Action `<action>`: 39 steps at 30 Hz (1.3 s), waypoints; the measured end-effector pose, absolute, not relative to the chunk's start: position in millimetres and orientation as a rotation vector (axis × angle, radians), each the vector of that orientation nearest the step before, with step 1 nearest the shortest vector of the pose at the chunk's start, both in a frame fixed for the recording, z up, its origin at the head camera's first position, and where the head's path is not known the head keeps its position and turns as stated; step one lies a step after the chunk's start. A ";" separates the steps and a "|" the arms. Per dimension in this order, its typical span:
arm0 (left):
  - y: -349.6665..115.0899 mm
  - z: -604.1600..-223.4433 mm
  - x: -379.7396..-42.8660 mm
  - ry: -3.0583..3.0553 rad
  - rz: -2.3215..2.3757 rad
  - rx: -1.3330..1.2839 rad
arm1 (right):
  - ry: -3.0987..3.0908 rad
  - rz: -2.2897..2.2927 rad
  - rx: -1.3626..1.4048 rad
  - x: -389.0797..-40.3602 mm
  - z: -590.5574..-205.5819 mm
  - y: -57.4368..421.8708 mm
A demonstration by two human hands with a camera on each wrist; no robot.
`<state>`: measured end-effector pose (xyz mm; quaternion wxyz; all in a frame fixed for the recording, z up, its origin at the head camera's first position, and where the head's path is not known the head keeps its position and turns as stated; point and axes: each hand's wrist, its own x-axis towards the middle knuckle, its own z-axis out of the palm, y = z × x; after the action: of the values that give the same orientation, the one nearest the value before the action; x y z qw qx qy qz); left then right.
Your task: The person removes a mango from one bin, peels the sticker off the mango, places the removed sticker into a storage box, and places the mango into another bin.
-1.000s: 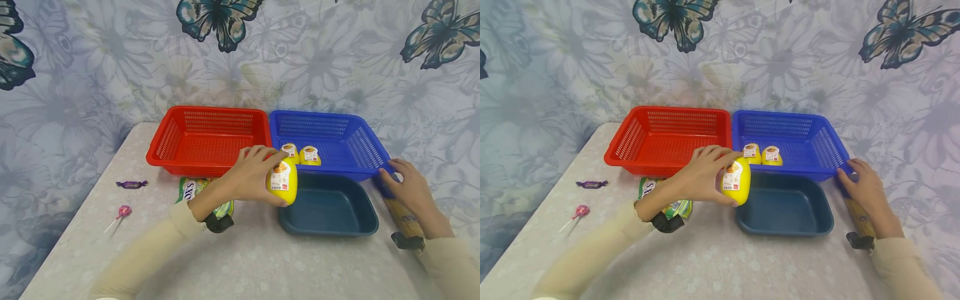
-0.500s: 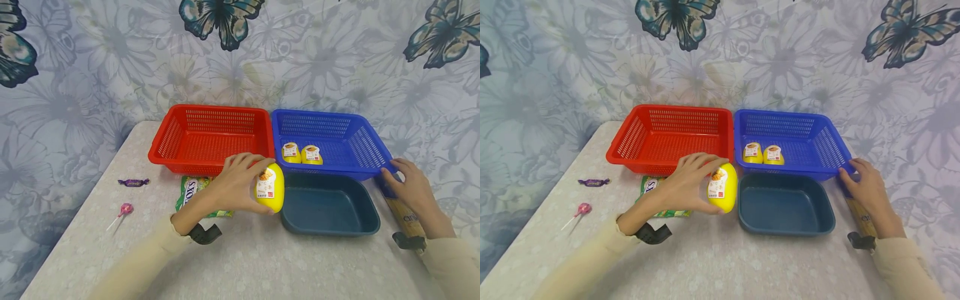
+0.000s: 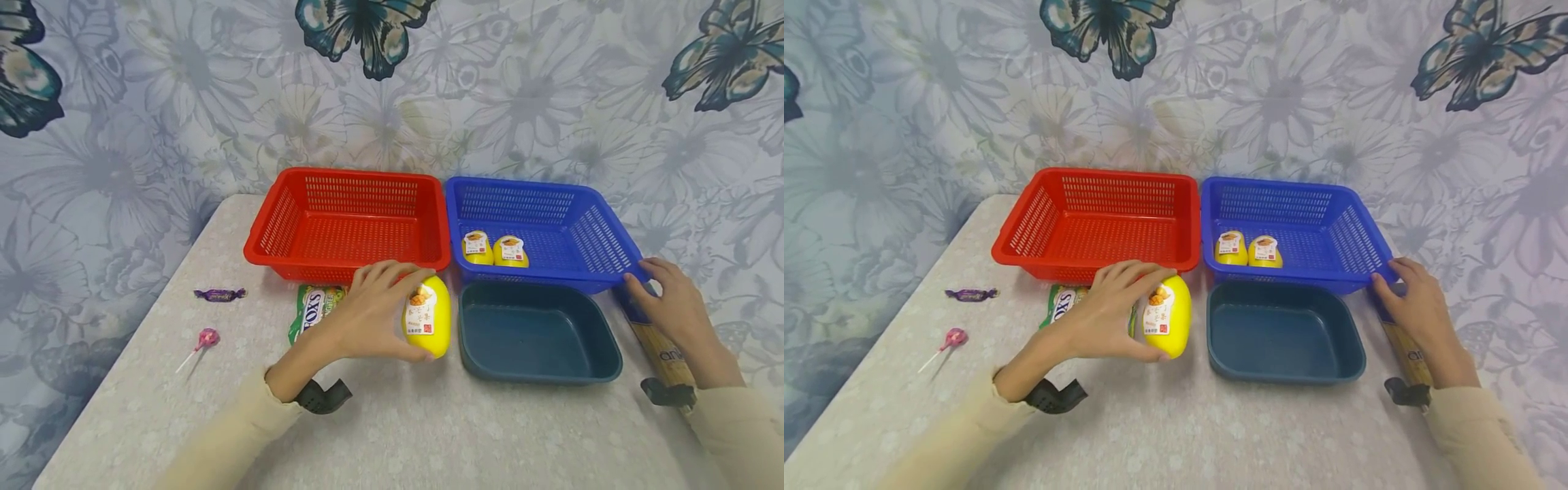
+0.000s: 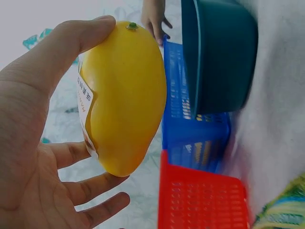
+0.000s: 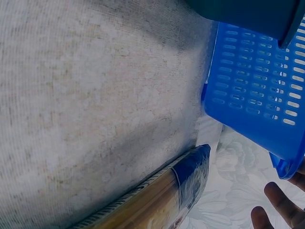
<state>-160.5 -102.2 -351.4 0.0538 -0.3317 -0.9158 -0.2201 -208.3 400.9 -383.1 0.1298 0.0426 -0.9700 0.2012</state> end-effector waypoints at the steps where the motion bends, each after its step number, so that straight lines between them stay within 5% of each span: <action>1: -104.2 -353.4 -160.1 -2.792 -0.684 -0.995 | -2.823 0.585 0.119 -208.2 -383.4 400.5; 39: -120.2 -414.0 -130.1 -2.827 -0.713 -0.970 | -2.810 0.591 0.109 -210.8 -381.7 398.2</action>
<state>-130.1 -120.2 -414.0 0.0346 -0.3154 -0.9196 -0.2318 -210.8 398.2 -381.7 0.1335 0.0377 -0.9692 0.2037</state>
